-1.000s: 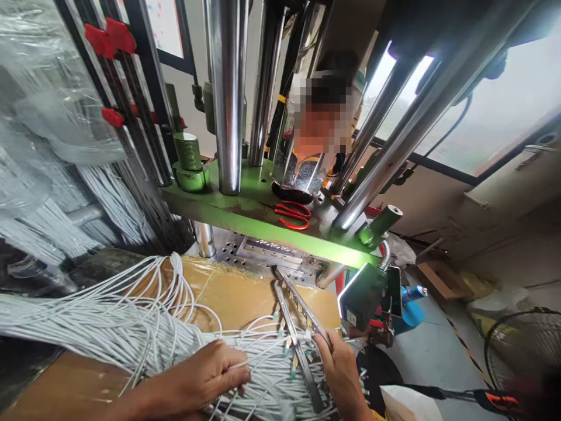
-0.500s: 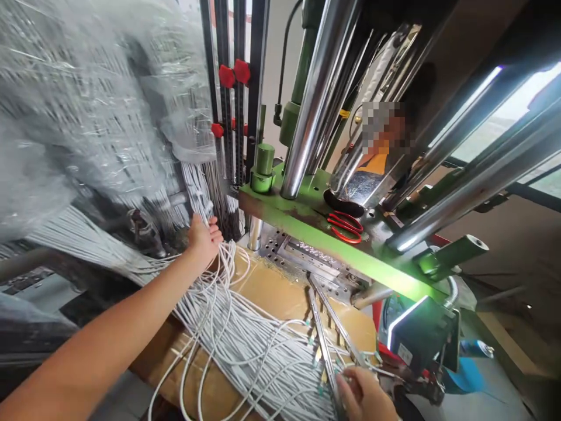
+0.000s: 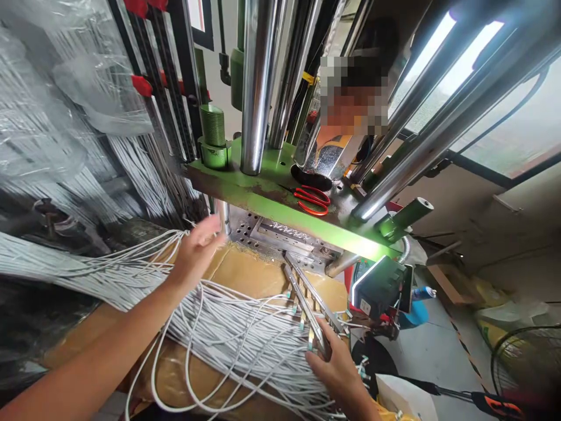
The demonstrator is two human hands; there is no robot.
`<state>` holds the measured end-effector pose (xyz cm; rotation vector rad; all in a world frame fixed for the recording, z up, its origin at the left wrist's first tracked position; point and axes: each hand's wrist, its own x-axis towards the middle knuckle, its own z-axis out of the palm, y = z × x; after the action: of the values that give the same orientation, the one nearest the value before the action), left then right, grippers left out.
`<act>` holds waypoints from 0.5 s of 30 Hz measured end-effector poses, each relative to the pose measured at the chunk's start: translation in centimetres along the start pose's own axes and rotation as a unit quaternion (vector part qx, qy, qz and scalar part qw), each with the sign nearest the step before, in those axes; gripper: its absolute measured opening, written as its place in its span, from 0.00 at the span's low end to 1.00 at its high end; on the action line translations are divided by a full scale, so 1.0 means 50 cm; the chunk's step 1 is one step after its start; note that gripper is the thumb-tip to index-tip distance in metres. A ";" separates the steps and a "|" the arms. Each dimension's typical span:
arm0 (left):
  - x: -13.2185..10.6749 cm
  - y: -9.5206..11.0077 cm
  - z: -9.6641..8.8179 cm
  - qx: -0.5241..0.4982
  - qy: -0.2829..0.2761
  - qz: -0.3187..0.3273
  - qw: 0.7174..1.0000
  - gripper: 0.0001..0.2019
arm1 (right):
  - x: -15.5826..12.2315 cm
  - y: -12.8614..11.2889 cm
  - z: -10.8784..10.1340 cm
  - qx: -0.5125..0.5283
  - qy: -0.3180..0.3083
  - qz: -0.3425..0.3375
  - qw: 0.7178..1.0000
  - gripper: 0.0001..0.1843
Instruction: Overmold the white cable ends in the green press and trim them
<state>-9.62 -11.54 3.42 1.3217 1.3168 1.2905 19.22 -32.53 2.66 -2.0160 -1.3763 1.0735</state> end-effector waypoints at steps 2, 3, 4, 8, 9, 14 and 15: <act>-0.044 0.004 0.044 0.048 -0.221 -0.006 0.974 0.30 | 0.005 -0.011 -0.005 0.007 -0.001 0.006 1.000 0.39; -0.058 0.002 0.064 0.080 -0.301 -0.001 0.950 0.33 | 0.008 -0.018 -0.007 0.015 -0.003 0.003 1.000 0.39; -0.068 -0.002 0.082 0.113 -0.345 0.013 0.932 0.38 | 0.012 -0.026 -0.010 0.025 -0.006 -0.003 1.000 0.39; -0.067 -0.030 0.113 0.172 -0.363 0.099 0.910 0.45 | 0.040 -0.053 -0.025 0.070 -0.031 -0.041 0.996 0.37; -0.058 -0.037 0.112 0.174 -0.360 0.116 0.909 0.42 | 0.052 -0.059 -0.030 0.072 -0.032 -0.057 0.995 0.36; 0.016 -0.048 0.107 0.211 -0.223 0.208 0.929 0.31 | 0.161 -0.089 -0.049 0.011 0.049 -0.141 0.989 0.29; 0.037 -0.047 0.113 0.218 -0.195 0.213 0.932 0.30 | 0.192 -0.095 -0.052 -0.012 0.087 -0.160 0.983 0.28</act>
<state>-4.47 -8.95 0.66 2.1460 1.0965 0.9510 20.52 -21.74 4.40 -1.7785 -1.5566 0.7243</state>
